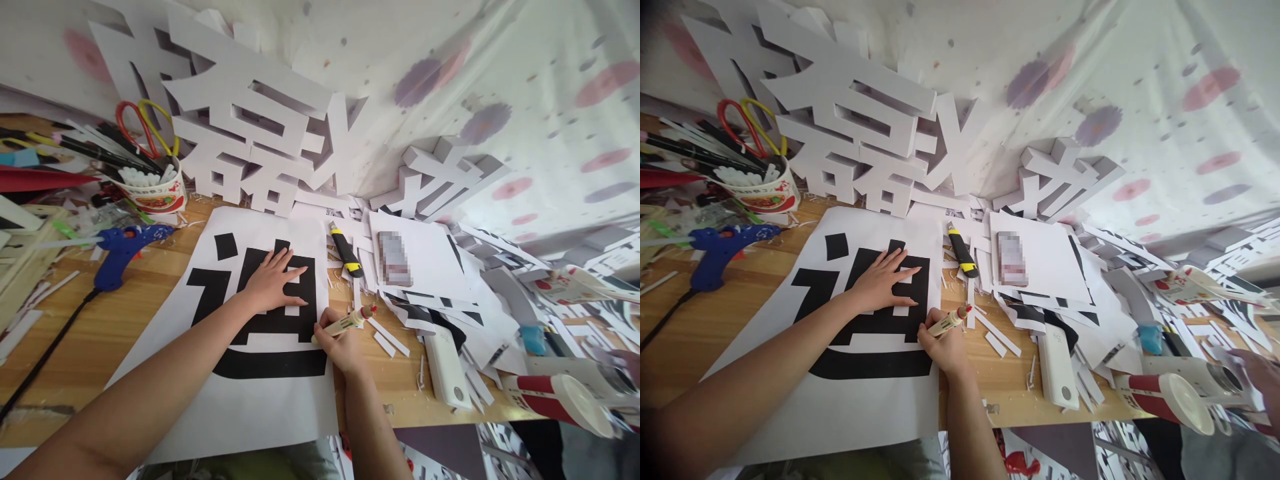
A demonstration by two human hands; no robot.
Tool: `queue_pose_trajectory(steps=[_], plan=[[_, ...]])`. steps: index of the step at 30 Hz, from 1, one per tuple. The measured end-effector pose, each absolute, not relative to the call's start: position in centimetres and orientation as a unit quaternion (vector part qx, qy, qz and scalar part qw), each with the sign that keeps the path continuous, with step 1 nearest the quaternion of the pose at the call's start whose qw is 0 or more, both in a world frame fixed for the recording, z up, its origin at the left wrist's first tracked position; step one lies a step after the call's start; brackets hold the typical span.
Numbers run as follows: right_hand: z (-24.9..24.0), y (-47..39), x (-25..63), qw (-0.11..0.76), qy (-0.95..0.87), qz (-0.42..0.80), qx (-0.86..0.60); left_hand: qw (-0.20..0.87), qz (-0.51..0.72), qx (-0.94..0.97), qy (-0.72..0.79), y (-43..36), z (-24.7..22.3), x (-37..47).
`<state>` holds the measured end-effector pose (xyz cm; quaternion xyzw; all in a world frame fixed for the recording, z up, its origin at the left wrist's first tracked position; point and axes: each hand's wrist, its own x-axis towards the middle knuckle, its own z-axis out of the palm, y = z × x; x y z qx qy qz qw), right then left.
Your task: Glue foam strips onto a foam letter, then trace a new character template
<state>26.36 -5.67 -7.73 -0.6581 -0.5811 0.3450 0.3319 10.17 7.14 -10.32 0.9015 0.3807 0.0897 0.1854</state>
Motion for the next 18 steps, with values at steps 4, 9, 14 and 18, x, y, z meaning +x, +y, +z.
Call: queue_pose_trajectory(steps=[4, 9, 14, 18], plan=[[-7.7, -5.58, 26.32, 0.328, -0.581, 0.34, -0.663, 0.189, 0.087, 0.901, 0.381, 7.12, -10.23, 10.17], [-7.76, -5.58, 26.38, 0.329, -0.58, 0.343, -0.661, 0.19, 0.085, 0.901, 0.382, 7.11, -10.15, 10.18], [-7.74, -5.6, 26.35, 0.329, -0.581, 0.342, -0.661, 0.186, 0.086, 0.902, 0.38, 7.1, -10.19, 10.21], [-7.74, -5.66, 26.29, 0.33, -0.578, 0.348, -0.66, 0.186, 0.087, 0.901, 0.381, 7.11, -10.27, 10.21]])
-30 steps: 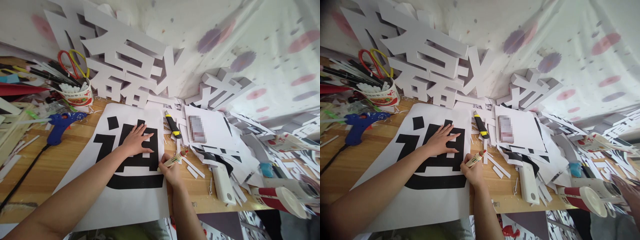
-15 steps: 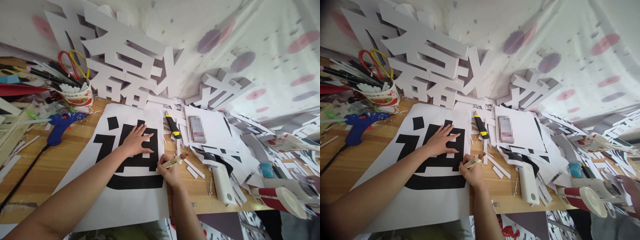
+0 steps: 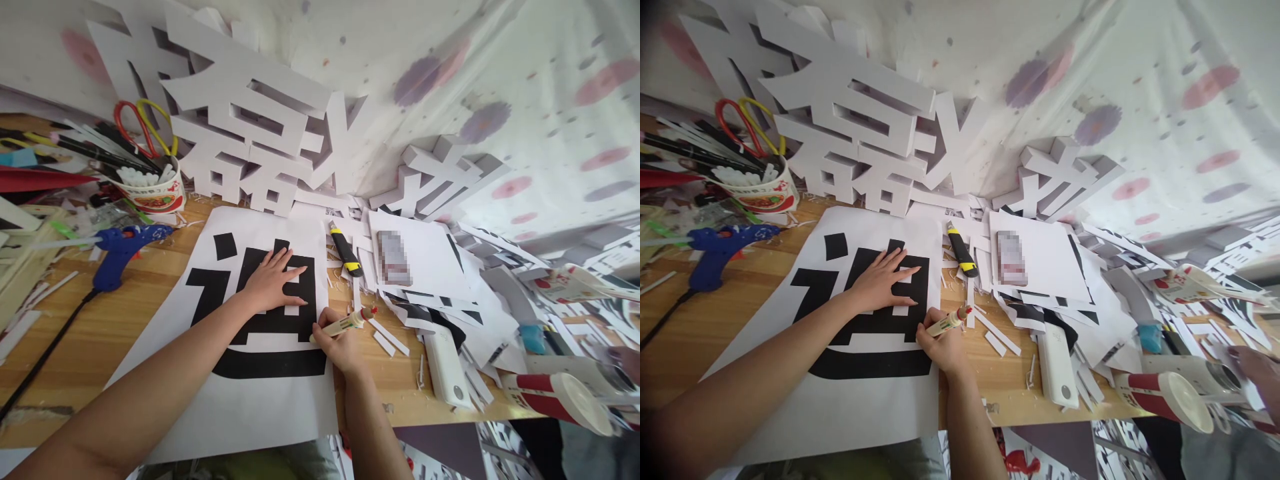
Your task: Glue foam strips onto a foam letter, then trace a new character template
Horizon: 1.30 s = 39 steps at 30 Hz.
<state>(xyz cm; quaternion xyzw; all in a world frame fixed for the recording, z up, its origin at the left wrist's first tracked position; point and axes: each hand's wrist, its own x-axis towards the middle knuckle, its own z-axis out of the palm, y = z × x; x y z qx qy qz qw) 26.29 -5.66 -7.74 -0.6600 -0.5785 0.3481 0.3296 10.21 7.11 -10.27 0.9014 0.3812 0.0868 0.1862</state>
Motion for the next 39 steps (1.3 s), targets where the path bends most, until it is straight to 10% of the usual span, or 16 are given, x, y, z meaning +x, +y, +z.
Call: queue_pose_trajectory(steps=[39], plan=[[-7.1, 3.0, 29.0, 0.458, -0.5, 0.285, -0.678, 0.198, 0.085, 0.897, 0.385, 6.9, -9.8, 10.2]])
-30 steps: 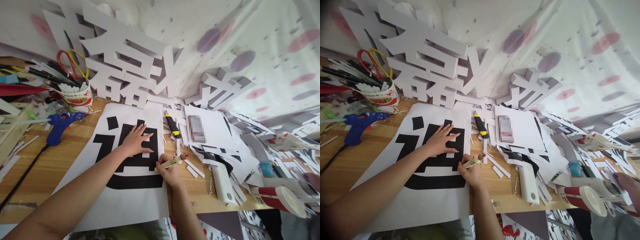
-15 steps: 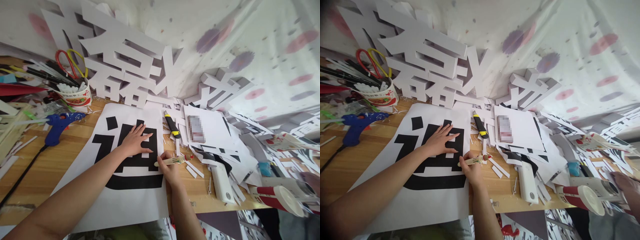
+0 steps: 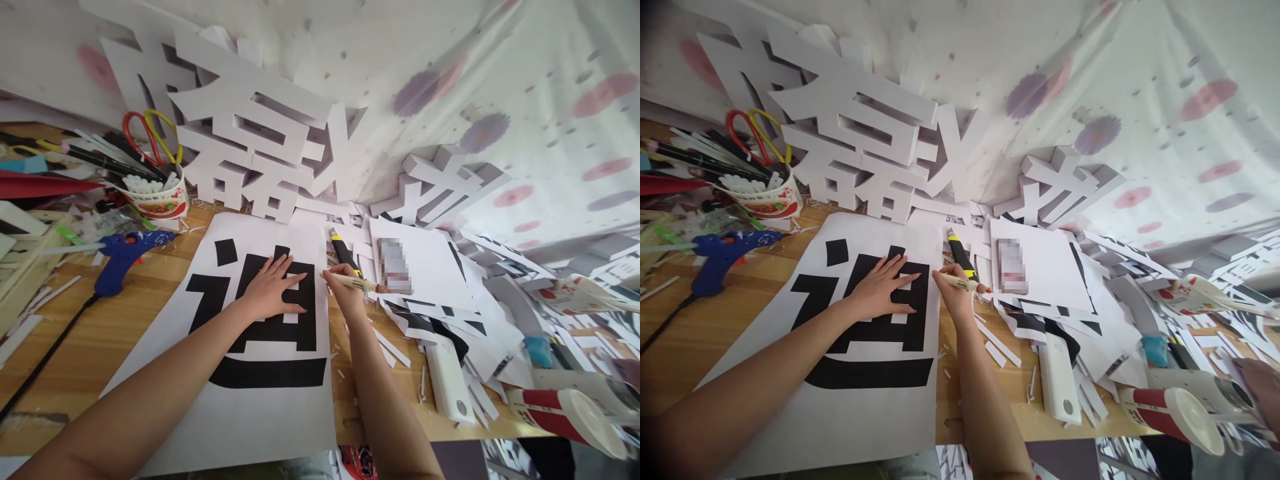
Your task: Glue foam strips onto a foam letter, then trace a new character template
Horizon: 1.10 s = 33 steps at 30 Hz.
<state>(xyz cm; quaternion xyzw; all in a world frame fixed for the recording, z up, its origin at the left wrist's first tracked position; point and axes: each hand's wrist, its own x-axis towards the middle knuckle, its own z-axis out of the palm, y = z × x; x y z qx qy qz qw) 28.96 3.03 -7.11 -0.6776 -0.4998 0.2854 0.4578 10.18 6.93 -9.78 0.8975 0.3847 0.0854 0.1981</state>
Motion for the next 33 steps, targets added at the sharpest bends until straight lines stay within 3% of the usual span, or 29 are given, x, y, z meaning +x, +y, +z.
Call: queue_pose_trajectory(steps=[6, 16, 33], plan=[[-9.4, 6.4, 28.7, 0.519, -0.459, 0.262, -0.672, 0.199, 0.092, 0.899, 0.38, 6.9, -10.0, 10.2], [-9.2, 6.6, 28.2, 0.465, -0.512, 0.158, -0.705, 0.201, 0.086, 0.898, 0.381, 7.0, -9.8, 10.2], [-9.3, 6.8, 28.2, 0.472, -0.519, 0.163, -0.693, 0.207, 0.081, 0.896, 0.383, 6.9, -9.5, 10.2]])
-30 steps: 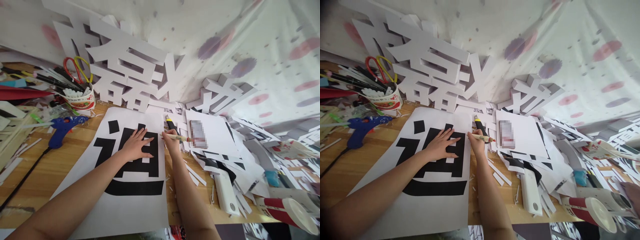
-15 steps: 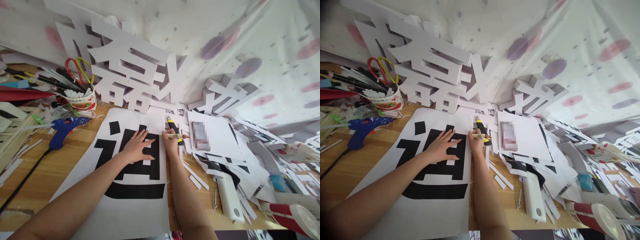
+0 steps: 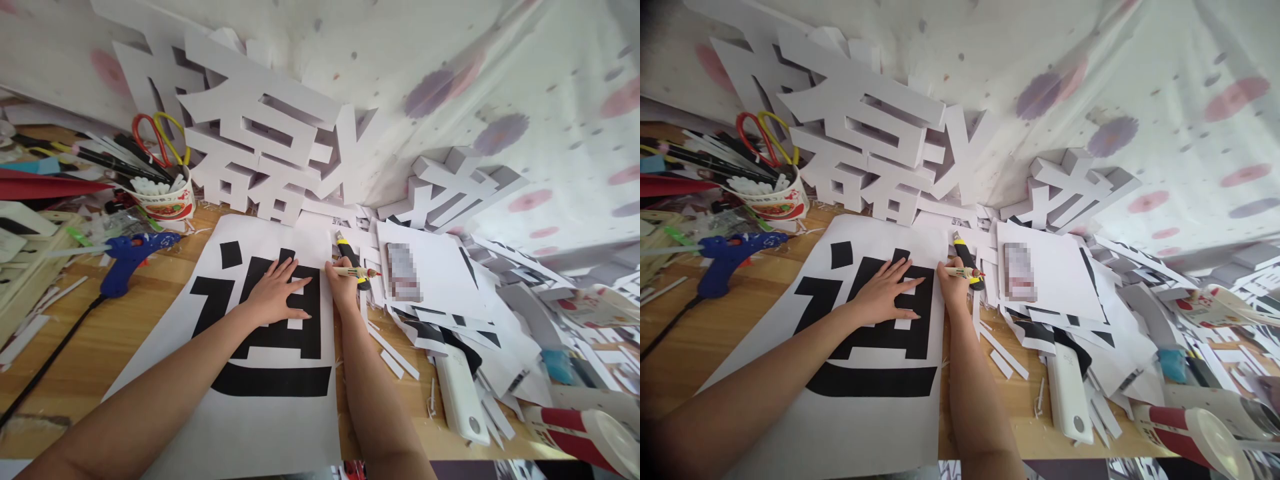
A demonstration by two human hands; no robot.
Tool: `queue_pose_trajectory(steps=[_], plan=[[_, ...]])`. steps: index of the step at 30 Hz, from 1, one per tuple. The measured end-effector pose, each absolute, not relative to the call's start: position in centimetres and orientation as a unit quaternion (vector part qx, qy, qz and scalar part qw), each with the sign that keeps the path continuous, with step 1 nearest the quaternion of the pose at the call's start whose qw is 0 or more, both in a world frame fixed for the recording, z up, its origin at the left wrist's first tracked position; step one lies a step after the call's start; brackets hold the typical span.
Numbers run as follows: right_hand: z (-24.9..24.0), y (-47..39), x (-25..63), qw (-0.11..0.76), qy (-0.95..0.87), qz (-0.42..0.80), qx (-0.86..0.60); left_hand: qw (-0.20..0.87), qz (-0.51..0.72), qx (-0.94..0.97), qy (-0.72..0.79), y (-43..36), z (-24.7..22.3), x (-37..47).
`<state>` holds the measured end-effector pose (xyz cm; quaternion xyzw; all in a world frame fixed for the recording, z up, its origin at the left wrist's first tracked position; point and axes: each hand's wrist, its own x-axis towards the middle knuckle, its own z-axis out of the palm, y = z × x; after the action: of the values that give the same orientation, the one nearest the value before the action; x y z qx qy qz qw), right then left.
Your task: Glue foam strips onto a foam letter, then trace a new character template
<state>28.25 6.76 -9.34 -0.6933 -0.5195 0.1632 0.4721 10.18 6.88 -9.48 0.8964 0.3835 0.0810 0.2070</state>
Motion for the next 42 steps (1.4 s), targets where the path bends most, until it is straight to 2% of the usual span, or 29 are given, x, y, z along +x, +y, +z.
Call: queue_pose_trajectory(steps=[29, 36, 42], plan=[[-8.9, 6.5, 28.2, 0.468, -0.512, 0.196, -0.693, 0.21, 0.082, 0.896, 0.382, 6.8, -9.6, 10.1], [-9.2, 6.5, 28.1, 0.503, -0.498, 0.188, -0.681, 0.208, 0.082, 0.896, 0.383, 6.8, -9.5, 10.2], [-8.5, 8.4, 26.6, 0.564, -0.396, 0.323, -0.649, 0.208, 0.087, 0.897, 0.381, 6.9, -9.6, 10.2]])
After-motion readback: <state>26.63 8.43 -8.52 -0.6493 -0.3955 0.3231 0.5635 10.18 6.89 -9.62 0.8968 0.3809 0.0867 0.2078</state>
